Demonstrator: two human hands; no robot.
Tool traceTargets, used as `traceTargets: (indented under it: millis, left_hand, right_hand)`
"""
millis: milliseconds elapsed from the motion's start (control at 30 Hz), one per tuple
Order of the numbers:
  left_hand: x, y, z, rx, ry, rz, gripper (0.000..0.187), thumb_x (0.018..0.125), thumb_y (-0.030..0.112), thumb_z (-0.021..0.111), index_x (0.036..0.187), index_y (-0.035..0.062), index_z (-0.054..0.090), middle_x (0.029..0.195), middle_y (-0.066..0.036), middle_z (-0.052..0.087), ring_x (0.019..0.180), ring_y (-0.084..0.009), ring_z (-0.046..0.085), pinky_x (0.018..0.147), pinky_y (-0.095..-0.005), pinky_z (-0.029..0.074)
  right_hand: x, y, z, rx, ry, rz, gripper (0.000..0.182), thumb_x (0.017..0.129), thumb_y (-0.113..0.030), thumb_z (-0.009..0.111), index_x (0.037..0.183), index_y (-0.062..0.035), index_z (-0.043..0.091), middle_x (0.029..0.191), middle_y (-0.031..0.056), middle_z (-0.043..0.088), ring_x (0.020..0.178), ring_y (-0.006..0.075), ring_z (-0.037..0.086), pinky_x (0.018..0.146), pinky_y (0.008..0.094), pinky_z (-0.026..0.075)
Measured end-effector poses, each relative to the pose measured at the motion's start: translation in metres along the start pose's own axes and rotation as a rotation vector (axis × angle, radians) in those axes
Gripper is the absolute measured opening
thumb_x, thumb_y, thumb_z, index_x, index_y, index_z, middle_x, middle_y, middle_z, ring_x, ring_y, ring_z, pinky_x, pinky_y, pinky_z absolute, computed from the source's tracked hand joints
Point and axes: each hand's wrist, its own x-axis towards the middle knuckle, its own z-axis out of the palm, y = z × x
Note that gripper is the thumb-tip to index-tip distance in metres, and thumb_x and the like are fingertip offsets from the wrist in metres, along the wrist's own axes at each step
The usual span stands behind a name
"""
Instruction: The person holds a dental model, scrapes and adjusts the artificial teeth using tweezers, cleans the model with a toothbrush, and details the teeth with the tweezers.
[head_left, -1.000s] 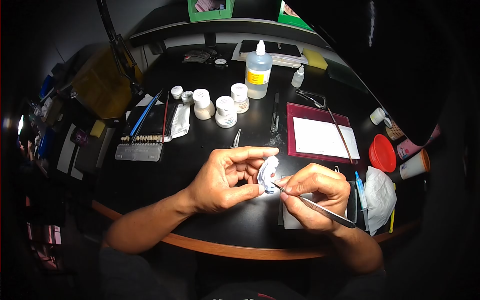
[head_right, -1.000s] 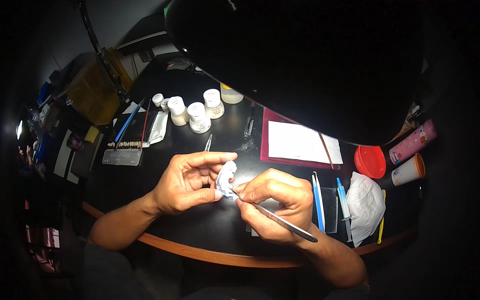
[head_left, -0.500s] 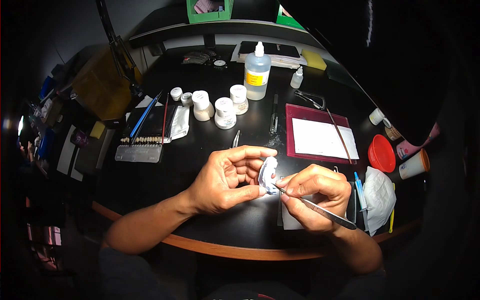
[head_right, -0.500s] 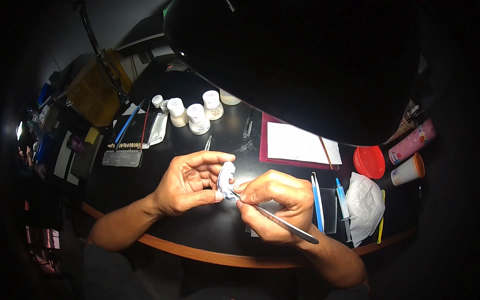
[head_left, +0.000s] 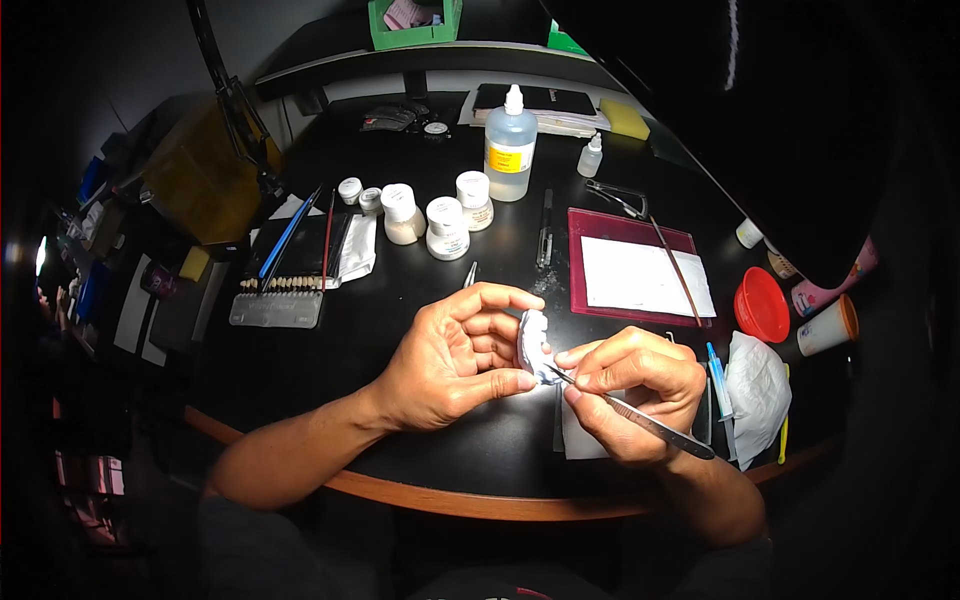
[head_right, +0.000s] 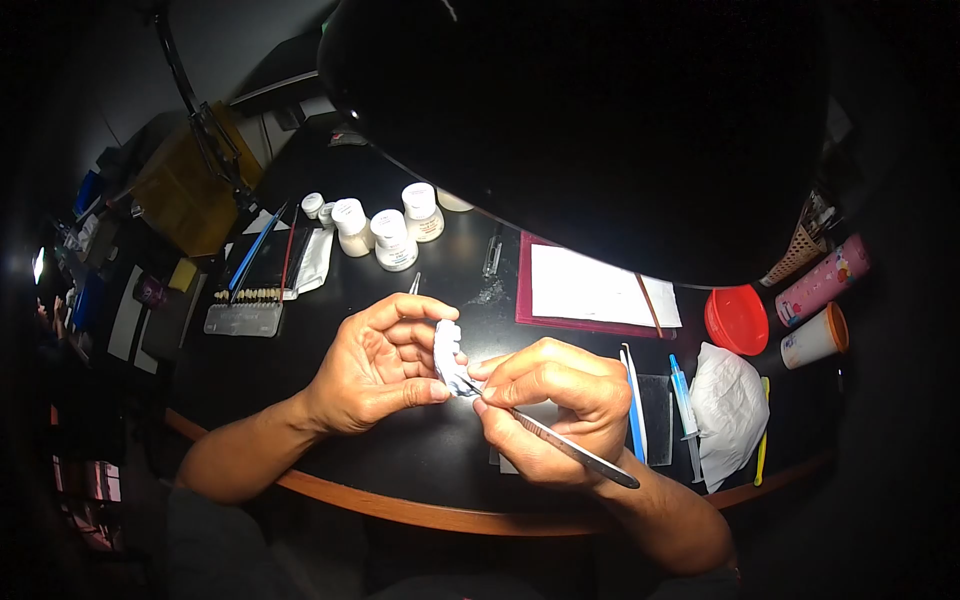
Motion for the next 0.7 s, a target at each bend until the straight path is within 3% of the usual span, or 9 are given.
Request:
traceTargets:
  millis: [700]
  left_hand:
    - [-0.0004, -0.0003, -0.0005, -0.010, 0.020, 0.011, 0.059, 0.082, -0.010, 0.079, 0.131, 0.0011, 0.047, 0.105, -0.011, 0.067, 0.101, -0.0153, 0.070, 0.091, -0.0306, 0.060]
  right_hand:
    - [0.0007, -0.0005, 0.0023, -0.020, -0.001, -0.043, 0.014, 0.071, 0.012, 0.076, 0.080, 0.0028, 0.071, 0.076, 0.0148, 0.072, 0.074, 0.0224, 0.074, 0.080, 0.0380, 0.064]
